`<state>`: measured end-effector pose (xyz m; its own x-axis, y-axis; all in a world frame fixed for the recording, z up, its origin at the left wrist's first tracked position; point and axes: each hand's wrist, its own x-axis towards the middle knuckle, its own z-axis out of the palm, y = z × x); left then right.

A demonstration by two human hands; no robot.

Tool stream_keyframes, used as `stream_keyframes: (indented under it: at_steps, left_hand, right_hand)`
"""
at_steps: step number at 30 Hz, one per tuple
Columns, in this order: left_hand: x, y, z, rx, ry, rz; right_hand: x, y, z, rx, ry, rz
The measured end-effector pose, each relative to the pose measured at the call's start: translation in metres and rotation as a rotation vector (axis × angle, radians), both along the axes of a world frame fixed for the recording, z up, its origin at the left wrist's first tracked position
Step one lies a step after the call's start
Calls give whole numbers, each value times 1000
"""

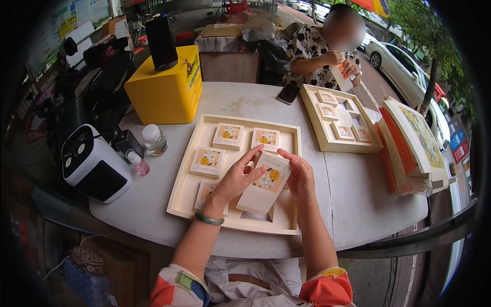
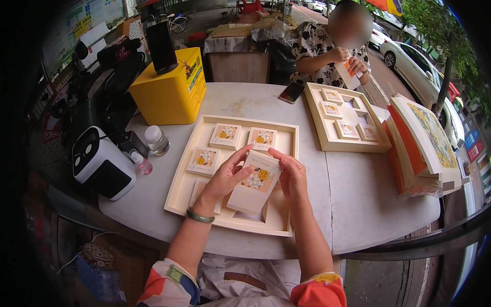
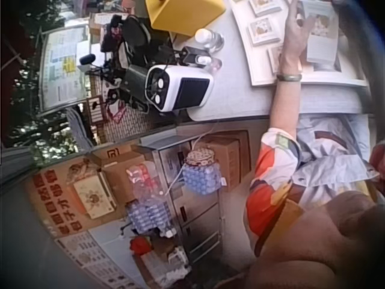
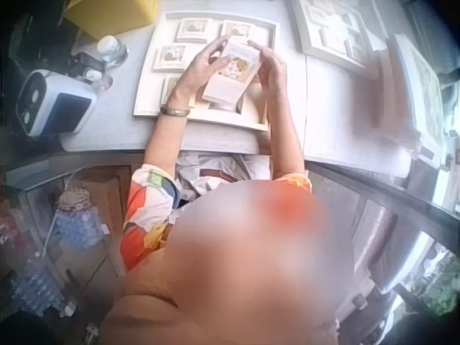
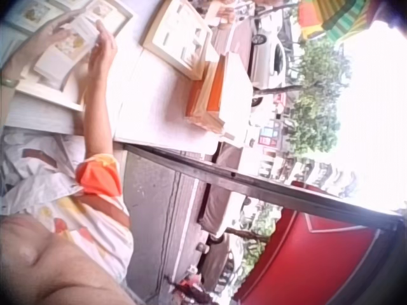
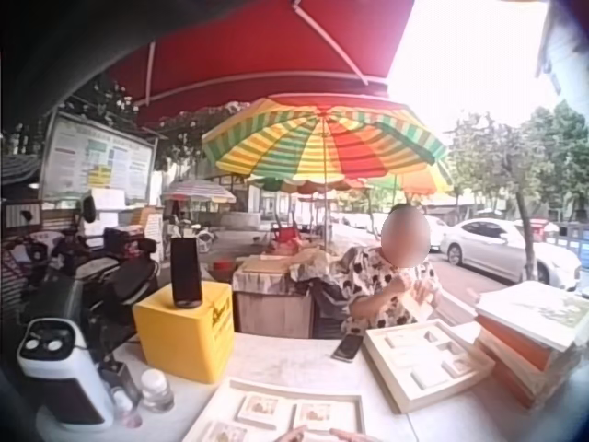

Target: The person assembles small decorative boxes by folding flaps and placing them into a wooden tray. They repeat this process for several boxes, then handle a large white sheet of paper at the end.

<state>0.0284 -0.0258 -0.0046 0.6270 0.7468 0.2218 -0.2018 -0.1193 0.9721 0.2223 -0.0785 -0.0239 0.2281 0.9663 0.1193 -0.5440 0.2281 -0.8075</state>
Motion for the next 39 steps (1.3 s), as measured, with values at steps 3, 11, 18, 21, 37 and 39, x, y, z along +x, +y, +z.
stream_keyframes:
  at_steps: [3,11,18,21,37,39]
  left_hand:
    - [1,-1,1,-14,-16,-2]
    - [-2,-3,7,-22,82,-35]
    - [-1,-2,2,52,138,-15]
    - [2,-6,2,124,126,46]
    - [1,-6,5,59,192,43]
    - [1,-5,2,63,182,59]
  right_hand:
    - [-4,-1,4,-21,8,-22]
    - [-3,0,1,-34,-43,-64]
    - [-10,-3,2,-15,-412,-44]
    - [-11,-2,1,-36,-395,17]
    - [-11,-5,4,-23,-351,83]
    - [-12,-5,6,-11,-387,96]
